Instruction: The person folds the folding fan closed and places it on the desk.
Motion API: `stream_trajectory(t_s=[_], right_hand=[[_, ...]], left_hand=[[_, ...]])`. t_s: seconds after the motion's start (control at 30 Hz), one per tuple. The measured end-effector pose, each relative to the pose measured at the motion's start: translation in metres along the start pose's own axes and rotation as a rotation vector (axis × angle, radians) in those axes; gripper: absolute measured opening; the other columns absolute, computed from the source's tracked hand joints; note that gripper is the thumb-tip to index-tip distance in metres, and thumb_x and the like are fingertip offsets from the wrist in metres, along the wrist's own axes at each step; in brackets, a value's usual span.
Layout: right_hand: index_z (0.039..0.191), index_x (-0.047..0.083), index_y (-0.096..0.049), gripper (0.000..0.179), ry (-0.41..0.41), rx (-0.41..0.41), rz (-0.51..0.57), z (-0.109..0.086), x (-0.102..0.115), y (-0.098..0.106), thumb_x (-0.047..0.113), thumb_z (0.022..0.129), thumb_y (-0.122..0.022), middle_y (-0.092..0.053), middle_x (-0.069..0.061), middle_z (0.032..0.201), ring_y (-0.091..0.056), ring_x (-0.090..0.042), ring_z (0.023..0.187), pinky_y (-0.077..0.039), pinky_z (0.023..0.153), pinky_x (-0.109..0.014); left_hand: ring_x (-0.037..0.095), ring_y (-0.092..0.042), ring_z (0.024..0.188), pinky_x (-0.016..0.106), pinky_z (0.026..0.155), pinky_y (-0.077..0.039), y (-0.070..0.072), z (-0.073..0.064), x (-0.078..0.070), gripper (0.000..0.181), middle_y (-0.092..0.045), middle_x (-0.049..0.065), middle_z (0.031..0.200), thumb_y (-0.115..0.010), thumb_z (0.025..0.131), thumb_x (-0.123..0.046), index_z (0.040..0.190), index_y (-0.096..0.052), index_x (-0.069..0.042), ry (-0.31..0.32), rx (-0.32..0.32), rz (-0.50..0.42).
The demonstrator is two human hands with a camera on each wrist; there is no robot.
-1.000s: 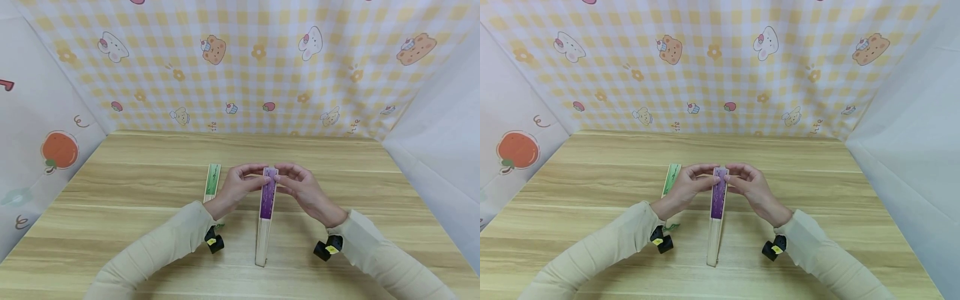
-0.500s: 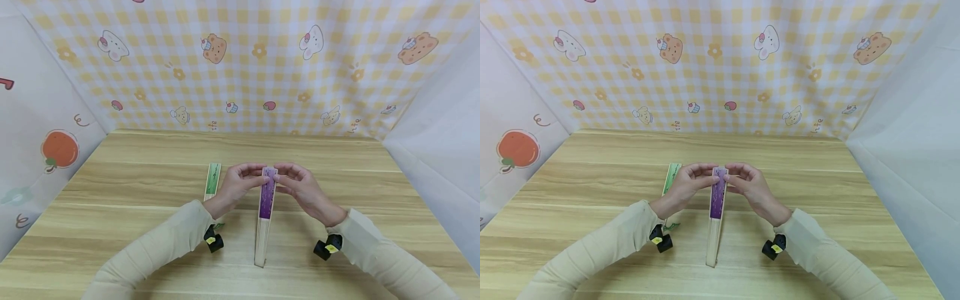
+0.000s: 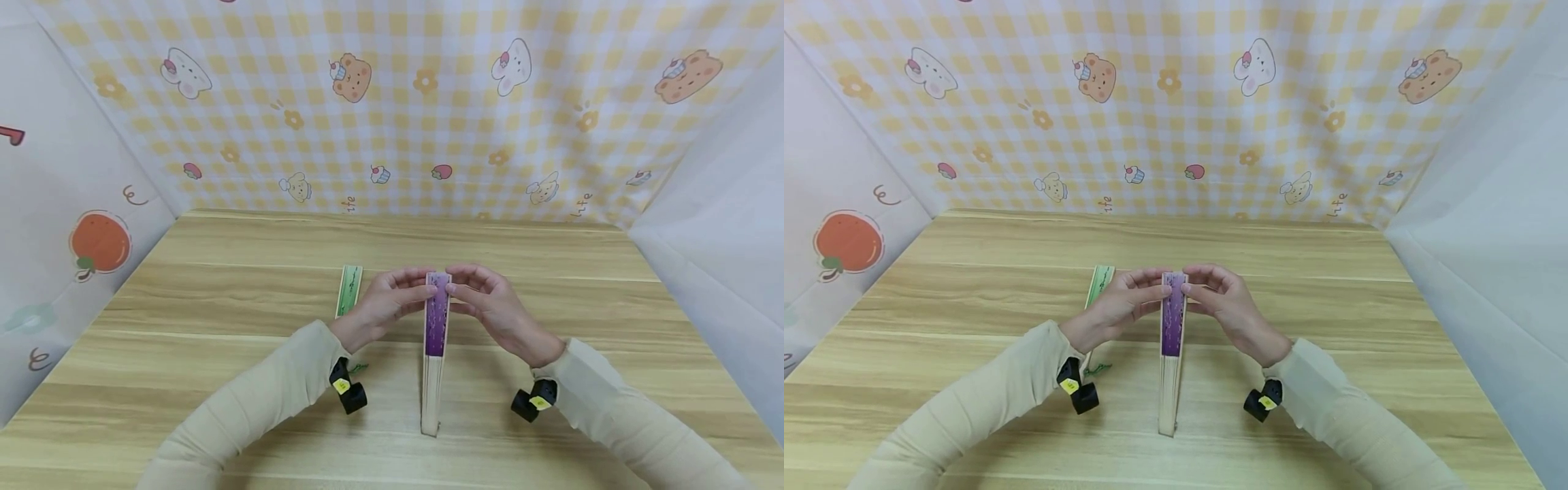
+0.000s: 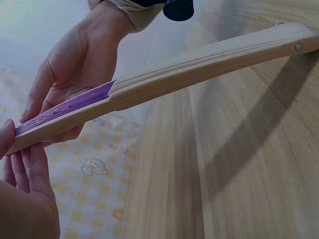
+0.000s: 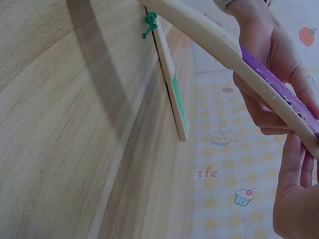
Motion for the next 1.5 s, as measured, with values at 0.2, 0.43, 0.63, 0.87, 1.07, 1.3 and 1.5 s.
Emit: stream_trajectory(t_s=[0.2,0.43,0.63,0.87,1.07,1.3,1.5], right_hand=[[0.101,0.014,-0.057,0.02,-0.021,0.008,-0.022,0.007,-0.003,0.0,0.002,0.086,-0.055,-0.056,0.0,0.093,-0.056,-0.012,0.086,-0.049,0.081,-0.034],[0.114,0.001,-0.049,0.029,-0.065,-0.002,-0.076,0.018,-0.006,0.001,0.005,0.086,-0.056,-0.055,-0.002,0.098,-0.056,-0.013,0.087,-0.048,0.083,-0.034],[0.12,-0.002,-0.044,0.036,-0.108,-0.001,-0.135,0.031,-0.009,0.001,0.008,0.086,-0.056,-0.053,-0.005,0.103,-0.055,-0.014,0.09,-0.048,0.084,-0.035],[0.123,-0.003,-0.042,0.038,-0.174,-0.032,-0.124,0.047,-0.017,0.0,0.005,0.087,-0.053,-0.054,-0.008,0.106,-0.056,-0.015,0.091,-0.046,0.087,-0.035],[0.125,-0.003,-0.04,0.039,-0.219,-0.058,-0.095,0.063,-0.023,0.003,0.004,0.088,-0.052,-0.051,-0.012,0.114,-0.056,-0.015,0.092,-0.044,0.09,-0.036],[0.129,-0.004,-0.036,0.045,-0.244,-0.034,-0.142,0.08,-0.033,0.008,0.004,0.088,-0.053,-0.043,-0.02,0.126,-0.052,-0.023,0.105,-0.044,0.09,-0.032],[0.128,-0.006,-0.036,0.044,-0.242,-0.029,-0.196,0.091,-0.04,0.008,-0.003,0.086,-0.051,-0.044,-0.024,0.124,-0.052,-0.027,0.105,-0.045,0.089,-0.032]], left_hand=[[0.013,-0.057,0.079,0.03,0.085,-0.047,0.004,0.004,0.001,0.034,-0.055,0.004,0.093,-0.059,0.082,0.003,0.115,-0.051,0.004,0.019,-0.014,0.0],[0.014,-0.056,0.085,0.029,0.087,-0.046,0.012,0.013,0.002,0.035,-0.056,0.007,0.099,-0.058,0.082,0.0,0.116,-0.05,0.003,0.011,-0.028,0.049],[0.015,-0.057,0.086,0.028,0.085,-0.047,0.019,0.023,0.004,0.035,-0.057,0.01,0.103,-0.06,0.081,-0.001,0.115,-0.052,0.001,0.017,-0.069,0.067],[0.016,-0.059,0.083,0.028,0.082,-0.049,0.028,0.038,0.008,0.033,-0.059,0.011,0.102,-0.064,0.079,-0.002,0.11,-0.056,-0.001,0.042,-0.156,0.107],[0.017,-0.06,0.084,0.03,0.083,-0.049,0.033,0.054,0.012,0.032,-0.06,0.012,0.103,-0.064,0.079,-0.002,0.11,-0.057,-0.001,0.049,-0.23,0.127],[0.018,-0.06,0.091,0.026,0.08,-0.049,0.04,0.065,0.017,0.037,-0.06,0.01,0.108,-0.066,0.078,-0.007,0.114,-0.057,-0.005,0.074,-0.302,0.194],[0.02,-0.06,0.092,0.025,0.077,-0.05,0.046,0.072,0.02,0.039,-0.06,0.011,0.109,-0.067,0.077,-0.007,0.115,-0.056,-0.004,0.087,-0.332,0.22]])
Point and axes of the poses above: each hand's wrist, its own z-axis towards the middle knuckle, its own y-axis out of the back of the hand, x = y × z, the point moved 1 cm from there along z, towards the middle knuckle
